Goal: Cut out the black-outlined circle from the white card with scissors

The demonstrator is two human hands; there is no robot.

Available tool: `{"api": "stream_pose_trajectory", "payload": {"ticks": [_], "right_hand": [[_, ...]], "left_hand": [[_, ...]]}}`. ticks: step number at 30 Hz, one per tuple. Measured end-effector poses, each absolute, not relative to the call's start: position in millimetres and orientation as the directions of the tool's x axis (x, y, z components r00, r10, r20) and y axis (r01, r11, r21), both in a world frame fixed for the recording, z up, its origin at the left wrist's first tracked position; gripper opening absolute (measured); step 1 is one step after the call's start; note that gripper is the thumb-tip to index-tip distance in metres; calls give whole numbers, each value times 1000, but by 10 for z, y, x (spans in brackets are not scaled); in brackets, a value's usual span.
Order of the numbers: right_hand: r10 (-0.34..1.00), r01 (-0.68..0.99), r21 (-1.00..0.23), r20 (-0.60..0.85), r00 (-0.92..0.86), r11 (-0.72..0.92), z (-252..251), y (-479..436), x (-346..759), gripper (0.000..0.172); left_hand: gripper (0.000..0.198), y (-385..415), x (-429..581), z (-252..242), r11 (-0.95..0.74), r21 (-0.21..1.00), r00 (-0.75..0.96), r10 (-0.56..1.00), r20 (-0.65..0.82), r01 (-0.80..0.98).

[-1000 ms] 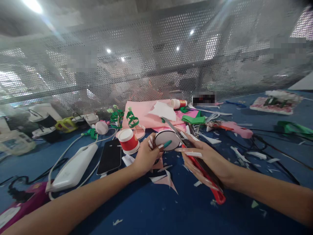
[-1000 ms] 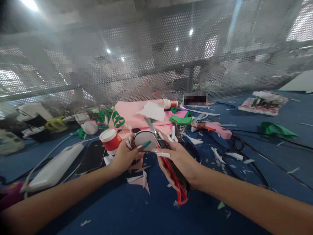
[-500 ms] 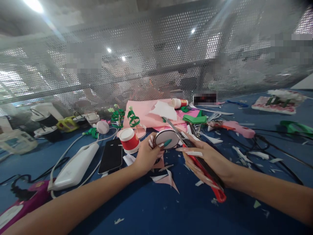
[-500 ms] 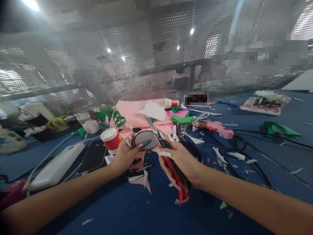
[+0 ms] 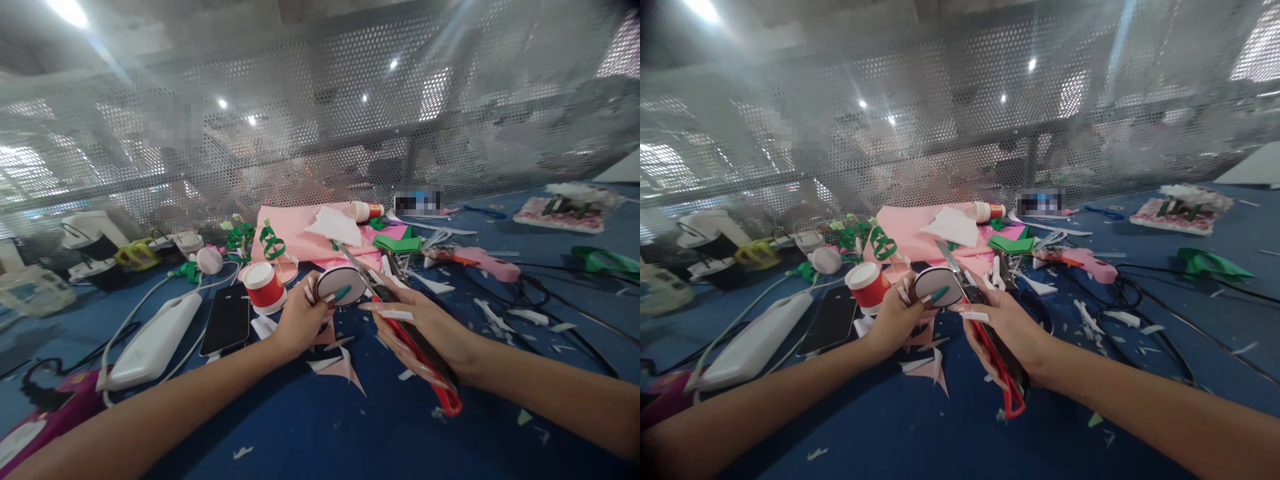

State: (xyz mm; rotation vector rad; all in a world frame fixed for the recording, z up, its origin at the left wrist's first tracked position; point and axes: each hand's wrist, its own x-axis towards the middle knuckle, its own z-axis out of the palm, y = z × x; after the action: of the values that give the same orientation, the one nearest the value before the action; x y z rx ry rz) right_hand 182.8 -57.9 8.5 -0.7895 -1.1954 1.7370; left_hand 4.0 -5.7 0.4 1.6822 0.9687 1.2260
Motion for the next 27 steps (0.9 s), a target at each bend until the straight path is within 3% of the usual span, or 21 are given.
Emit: {"api": "stream_pose_trajectory", "payload": {"ticks": [9, 16, 23, 27], "right_hand": [[893, -310, -934, -18, -450, -175, 80, -599, 1818, 48], [940, -337, -925, -52, -338, -173, 156, -597, 1828, 28], [906, -301, -938, -30, -422, -171, 121, -616, 1816, 50], [907, -302, -941, -12, -420, -152, 94, -603, 1815, 54]], "left_hand": [[20, -3, 17, -26, -329, 944, 141, 937, 320, 41], [22, 63, 16, -19, -368, 928, 74, 928, 364, 61], [21, 18, 38, -1, -334, 942, 135, 933, 333, -17], [20, 4, 46, 8, -317, 948, 128, 940, 318, -29]]}}
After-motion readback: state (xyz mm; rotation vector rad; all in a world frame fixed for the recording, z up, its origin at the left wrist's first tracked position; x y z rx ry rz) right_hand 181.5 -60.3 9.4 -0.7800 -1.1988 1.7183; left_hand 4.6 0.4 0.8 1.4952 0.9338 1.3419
